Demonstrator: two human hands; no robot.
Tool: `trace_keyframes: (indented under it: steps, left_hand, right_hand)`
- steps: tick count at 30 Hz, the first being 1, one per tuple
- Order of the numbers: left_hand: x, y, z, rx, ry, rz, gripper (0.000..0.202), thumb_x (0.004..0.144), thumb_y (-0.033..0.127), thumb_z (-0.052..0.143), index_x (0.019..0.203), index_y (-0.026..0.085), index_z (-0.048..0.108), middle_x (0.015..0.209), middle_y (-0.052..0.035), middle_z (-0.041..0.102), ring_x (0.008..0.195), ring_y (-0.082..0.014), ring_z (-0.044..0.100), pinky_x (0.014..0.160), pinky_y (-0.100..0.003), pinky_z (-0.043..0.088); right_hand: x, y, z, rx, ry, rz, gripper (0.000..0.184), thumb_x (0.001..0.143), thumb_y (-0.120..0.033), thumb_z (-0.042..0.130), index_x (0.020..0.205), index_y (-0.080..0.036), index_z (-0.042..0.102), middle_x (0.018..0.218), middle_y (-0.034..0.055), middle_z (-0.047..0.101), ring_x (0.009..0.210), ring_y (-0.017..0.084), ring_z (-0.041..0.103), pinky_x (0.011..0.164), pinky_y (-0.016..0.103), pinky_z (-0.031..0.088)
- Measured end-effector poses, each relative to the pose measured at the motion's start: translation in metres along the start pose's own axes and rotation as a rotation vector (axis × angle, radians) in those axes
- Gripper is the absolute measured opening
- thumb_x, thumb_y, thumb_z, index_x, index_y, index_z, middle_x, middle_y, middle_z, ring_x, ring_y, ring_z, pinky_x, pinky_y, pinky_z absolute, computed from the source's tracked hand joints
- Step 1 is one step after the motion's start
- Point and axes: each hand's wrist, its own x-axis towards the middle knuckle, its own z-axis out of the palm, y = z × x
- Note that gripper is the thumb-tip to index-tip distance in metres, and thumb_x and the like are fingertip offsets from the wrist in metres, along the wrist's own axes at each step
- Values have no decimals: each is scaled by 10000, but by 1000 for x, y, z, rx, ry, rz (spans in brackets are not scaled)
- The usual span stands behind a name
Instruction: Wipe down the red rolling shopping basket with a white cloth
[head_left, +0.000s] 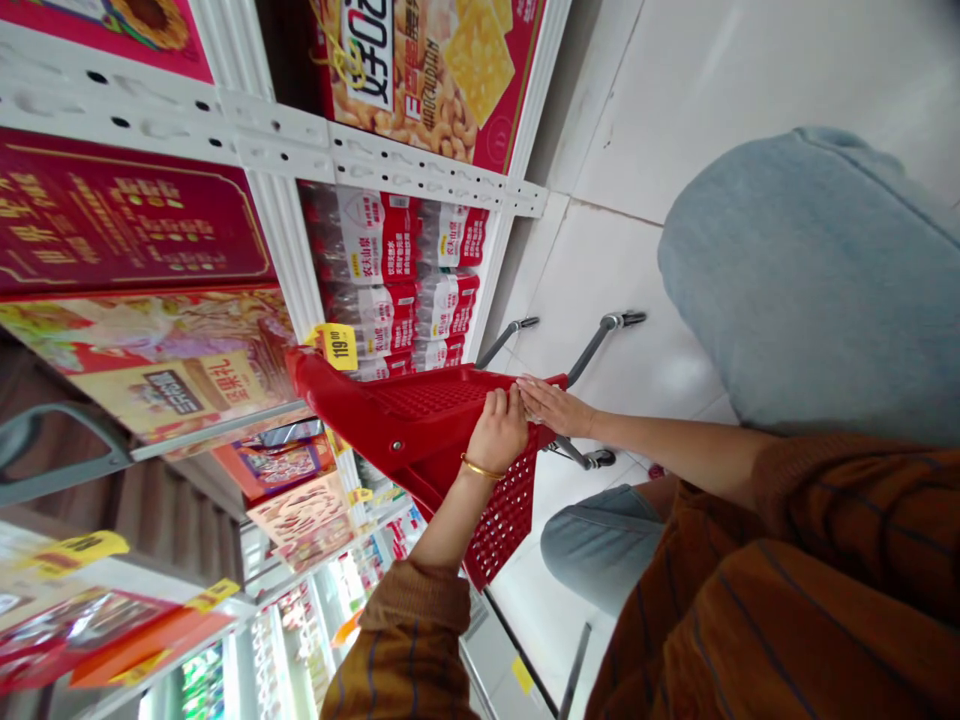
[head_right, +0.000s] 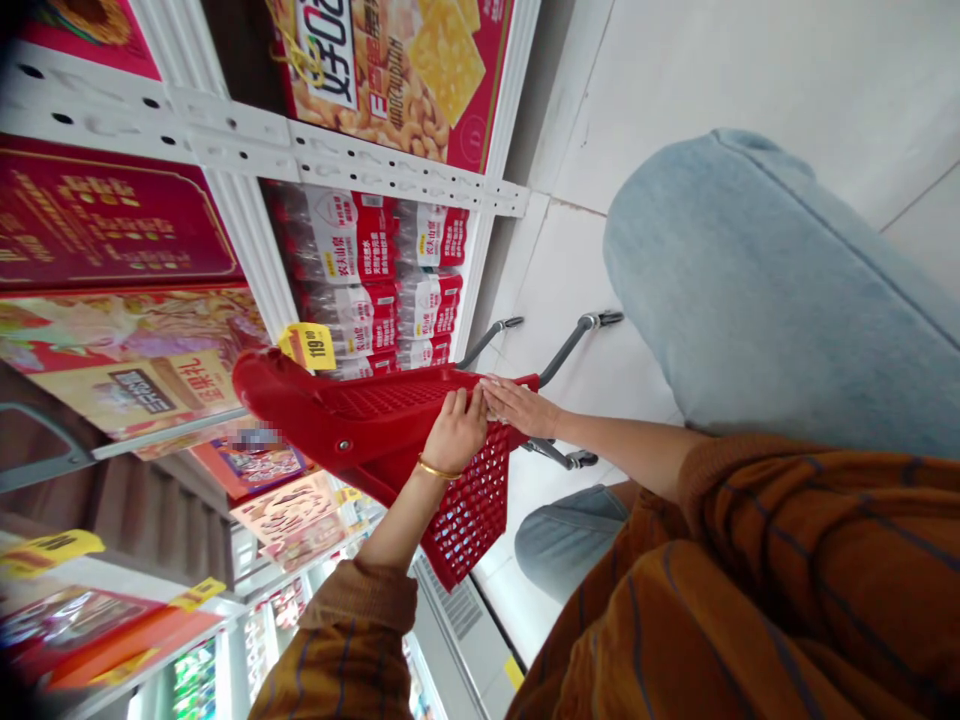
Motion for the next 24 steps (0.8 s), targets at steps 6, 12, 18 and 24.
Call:
trace_keyframes:
  steps: [6, 12, 18, 24]
  left_hand:
    - [-2, 1, 0, -8, -10, 1, 446, 946, 82, 318, 1335, -18, 512, 1417, -256, 478, 1239, -348, 540, 1052, -531, 403]
    - [-1, 1, 3, -38, 4, -9, 441, 934, 72, 339, 1326, -12, 524, 1423, -262, 465, 1249, -345, 538, 1056, -535, 399]
    - [-1, 2, 5, -5, 32, -17, 453, 955, 97, 294, 1335, -17, 511, 1420, -247, 481, 1238, -343, 542, 1055, -520, 396]
    - [-1, 1, 3, -20, 14, -7, 444, 941, 85, 333, 1334, -23, 509, 1428, -265, 461, 1257, -347, 527, 1061, -530, 390]
  right_hand:
    - [-30, 21, 0, 11, -68, 76, 616, 941, -65, 380, 1517, -60, 165, 1545, 217, 296, 1476, 291, 162, 1143, 536, 373]
    - [-41, 28, -2, 51, -41, 106, 641, 953, -83, 373, 1528, -73, 92, 1565, 238, 221, 1481, 306, 107, 1122, 582, 378]
    - [-6, 5, 4, 133, -15, 73, 707, 956, -92, 386, 1534, -108, -21, 1574, 230, 207, 1488, 289, 85, 1137, 565, 357]
    - [-24, 24, 2, 96, -17, 35, 693, 956, -83, 383, 1543, -178, 27, 1587, 188, 202, 1484, 305, 103, 1118, 594, 371]
